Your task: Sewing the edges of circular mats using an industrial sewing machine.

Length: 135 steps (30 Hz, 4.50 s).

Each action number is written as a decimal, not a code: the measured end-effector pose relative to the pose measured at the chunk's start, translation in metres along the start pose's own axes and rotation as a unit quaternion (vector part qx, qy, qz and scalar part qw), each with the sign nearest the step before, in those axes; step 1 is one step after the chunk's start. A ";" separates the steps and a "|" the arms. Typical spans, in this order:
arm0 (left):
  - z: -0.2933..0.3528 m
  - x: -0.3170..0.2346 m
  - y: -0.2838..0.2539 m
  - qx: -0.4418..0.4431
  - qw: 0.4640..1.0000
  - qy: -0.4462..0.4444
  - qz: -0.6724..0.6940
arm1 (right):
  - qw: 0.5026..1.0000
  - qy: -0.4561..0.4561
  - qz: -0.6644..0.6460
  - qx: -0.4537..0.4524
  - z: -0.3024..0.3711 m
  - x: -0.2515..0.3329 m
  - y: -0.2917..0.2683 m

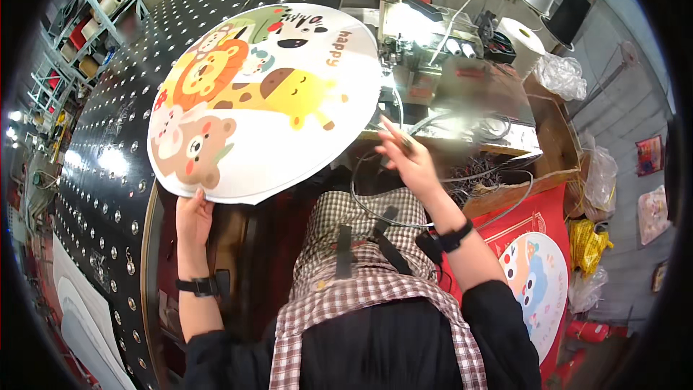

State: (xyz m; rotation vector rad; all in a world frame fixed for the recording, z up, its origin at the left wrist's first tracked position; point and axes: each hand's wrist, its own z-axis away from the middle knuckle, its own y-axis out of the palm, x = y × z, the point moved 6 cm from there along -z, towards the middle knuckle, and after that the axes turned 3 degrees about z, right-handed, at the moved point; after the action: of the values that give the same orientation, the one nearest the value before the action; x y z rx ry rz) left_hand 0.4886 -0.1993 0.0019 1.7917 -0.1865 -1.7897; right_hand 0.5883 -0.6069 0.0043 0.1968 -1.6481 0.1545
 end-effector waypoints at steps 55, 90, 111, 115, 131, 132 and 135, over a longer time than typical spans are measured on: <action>0.025 -0.006 0.020 -0.092 0.995 0.038 0.009 | 0.992 -0.013 -0.094 -0.082 -0.052 -0.029 0.020; 0.034 0.052 0.047 -0.160 0.986 -0.028 0.025 | 0.988 -0.007 -0.141 -0.065 -0.015 -0.017 0.075; 0.025 0.044 0.042 -0.174 0.985 -0.016 -0.007 | 0.985 -0.021 -0.151 -0.078 -0.023 -0.008 0.057; 0.034 0.056 0.055 -0.127 0.990 -0.059 -0.027 | 0.995 0.022 -0.096 -0.036 -0.007 -0.007 0.075; 0.022 0.037 0.050 -0.190 0.980 -0.012 0.060 | 0.986 0.034 -0.129 -0.097 -0.021 -0.007 0.049; 0.021 0.037 0.048 -0.190 0.980 -0.011 0.061 | 0.986 0.033 -0.129 -0.096 -0.023 -0.005 0.049; 0.021 0.044 0.050 -0.156 0.987 -0.040 -0.011 | 0.985 -0.006 -0.150 -0.086 -0.020 0.002 0.057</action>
State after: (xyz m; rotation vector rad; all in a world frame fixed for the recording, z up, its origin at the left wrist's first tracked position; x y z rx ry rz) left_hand 0.4880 -0.2683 -0.0095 1.5079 0.0788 -1.7942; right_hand 0.5951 -0.5471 0.0087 0.3116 -1.6131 -0.2177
